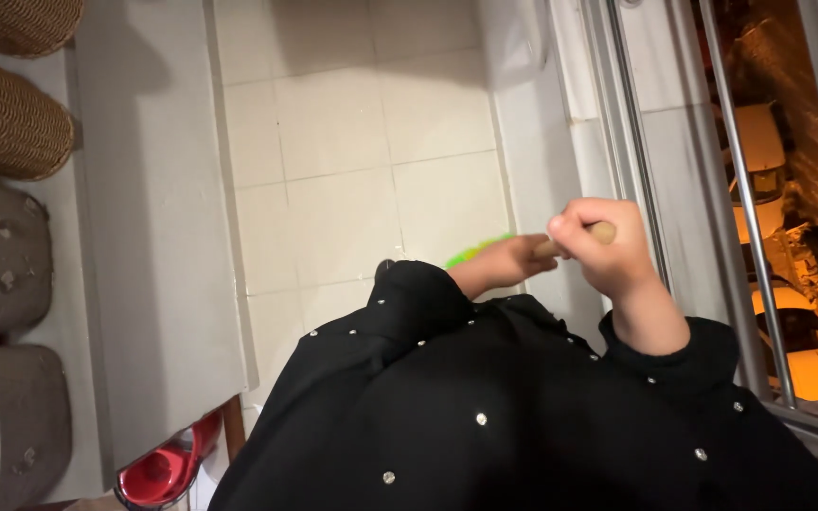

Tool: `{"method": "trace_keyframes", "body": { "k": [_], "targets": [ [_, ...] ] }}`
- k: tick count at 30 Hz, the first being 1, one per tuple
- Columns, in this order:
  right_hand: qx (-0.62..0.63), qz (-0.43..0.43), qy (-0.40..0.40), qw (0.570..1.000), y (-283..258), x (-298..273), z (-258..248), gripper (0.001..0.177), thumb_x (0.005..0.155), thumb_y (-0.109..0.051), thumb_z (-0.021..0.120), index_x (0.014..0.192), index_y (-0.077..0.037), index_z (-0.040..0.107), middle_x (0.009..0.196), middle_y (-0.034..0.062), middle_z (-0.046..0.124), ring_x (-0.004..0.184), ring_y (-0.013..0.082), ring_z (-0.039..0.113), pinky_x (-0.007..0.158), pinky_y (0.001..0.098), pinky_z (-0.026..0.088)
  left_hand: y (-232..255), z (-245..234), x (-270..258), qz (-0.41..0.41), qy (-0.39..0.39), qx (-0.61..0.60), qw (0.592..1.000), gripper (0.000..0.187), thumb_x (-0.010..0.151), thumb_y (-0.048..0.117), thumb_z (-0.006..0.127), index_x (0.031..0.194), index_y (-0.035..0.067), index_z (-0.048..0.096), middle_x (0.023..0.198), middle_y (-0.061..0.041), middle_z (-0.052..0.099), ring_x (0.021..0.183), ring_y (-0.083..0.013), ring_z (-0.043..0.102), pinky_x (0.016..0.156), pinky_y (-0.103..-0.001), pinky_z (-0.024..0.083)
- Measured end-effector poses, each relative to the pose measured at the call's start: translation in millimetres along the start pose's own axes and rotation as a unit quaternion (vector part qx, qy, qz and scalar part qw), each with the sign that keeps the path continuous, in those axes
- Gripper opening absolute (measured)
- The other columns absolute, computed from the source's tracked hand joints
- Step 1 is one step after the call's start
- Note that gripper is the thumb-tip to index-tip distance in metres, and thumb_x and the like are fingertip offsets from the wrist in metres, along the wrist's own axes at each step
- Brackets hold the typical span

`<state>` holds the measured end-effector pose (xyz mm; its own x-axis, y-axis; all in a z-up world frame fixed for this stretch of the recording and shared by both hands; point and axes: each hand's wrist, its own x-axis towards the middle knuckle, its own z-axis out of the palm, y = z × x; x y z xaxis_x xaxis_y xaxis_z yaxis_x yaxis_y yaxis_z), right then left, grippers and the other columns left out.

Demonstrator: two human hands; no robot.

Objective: Sweeping the balcony floor with a green broom.

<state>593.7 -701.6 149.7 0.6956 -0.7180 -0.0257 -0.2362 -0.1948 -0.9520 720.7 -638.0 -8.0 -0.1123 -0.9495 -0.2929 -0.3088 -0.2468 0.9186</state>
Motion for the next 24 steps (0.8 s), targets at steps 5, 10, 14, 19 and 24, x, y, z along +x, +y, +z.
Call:
{"method": "trace_keyframes", "body": {
  "k": [5,10,14,19,24],
  "targets": [
    [0.092,-0.010,-0.011,0.996,4.6,-2.5,8.5,0.032,0.094,-0.015,0.070,0.067,-0.002,0.058,0.064,0.0034,0.057,0.059,0.0103,0.050,0.054,0.0280,0.039,15.5,-7.1,-22.6,0.039,-0.005,0.037,0.999,0.038,0.088,0.041,0.068,0.121,0.021,0.068,0.104,-0.008,0.074,0.098,-0.0262,0.069,0.084,-0.039,0.052],
    [0.190,-0.108,-0.065,0.974,-14.8,14.6,31.2,0.032,0.096,-0.011,0.070,0.070,-0.003,0.055,0.064,0.0036,0.054,0.059,0.0130,0.049,0.056,0.0292,0.040,14.7,-47.8,-48.2,0.028,0.037,0.117,0.992,0.032,0.088,0.044,0.068,0.110,0.020,0.070,0.096,-0.006,0.075,0.092,-0.0278,0.071,0.080,-0.041,0.054],
    [0.195,-0.249,-0.116,0.942,-33.4,55.0,69.0,0.030,0.097,-0.014,0.067,0.071,-0.004,0.056,0.064,0.0032,0.057,0.056,0.0145,0.055,0.056,0.0288,0.046,-23.2,-97.8,-46.3,0.050,0.151,0.170,0.972,0.029,0.091,0.043,0.068,0.100,0.016,0.067,0.098,-0.007,0.073,0.095,-0.0326,0.069,0.079,-0.046,0.054],
    [0.044,-0.280,-0.098,0.954,-7.5,120.7,148.4,0.024,0.089,-0.002,0.070,0.070,-0.003,0.055,0.070,0.0063,0.064,0.062,0.0188,0.062,0.061,0.0317,0.052,-75.0,-183.3,-41.8,-0.002,0.285,0.129,0.950,0.019,0.096,0.032,0.063,0.104,0.015,0.065,0.109,-0.011,0.071,0.100,-0.0385,0.067,0.081,-0.049,0.052],
    [0.075,-0.282,-0.088,0.952,48.8,164.3,229.2,0.019,0.092,0.002,0.070,0.076,-0.001,0.060,0.078,0.0085,0.064,0.077,0.0219,0.063,0.086,0.0337,0.053,-148.4,-244.6,-23.8,-0.042,0.334,0.101,0.936,0.052,0.091,0.034,0.070,0.131,0.004,0.056,0.132,-0.023,0.062,0.119,-0.0416,0.060,0.099,-0.044,0.049]
  ]
}}
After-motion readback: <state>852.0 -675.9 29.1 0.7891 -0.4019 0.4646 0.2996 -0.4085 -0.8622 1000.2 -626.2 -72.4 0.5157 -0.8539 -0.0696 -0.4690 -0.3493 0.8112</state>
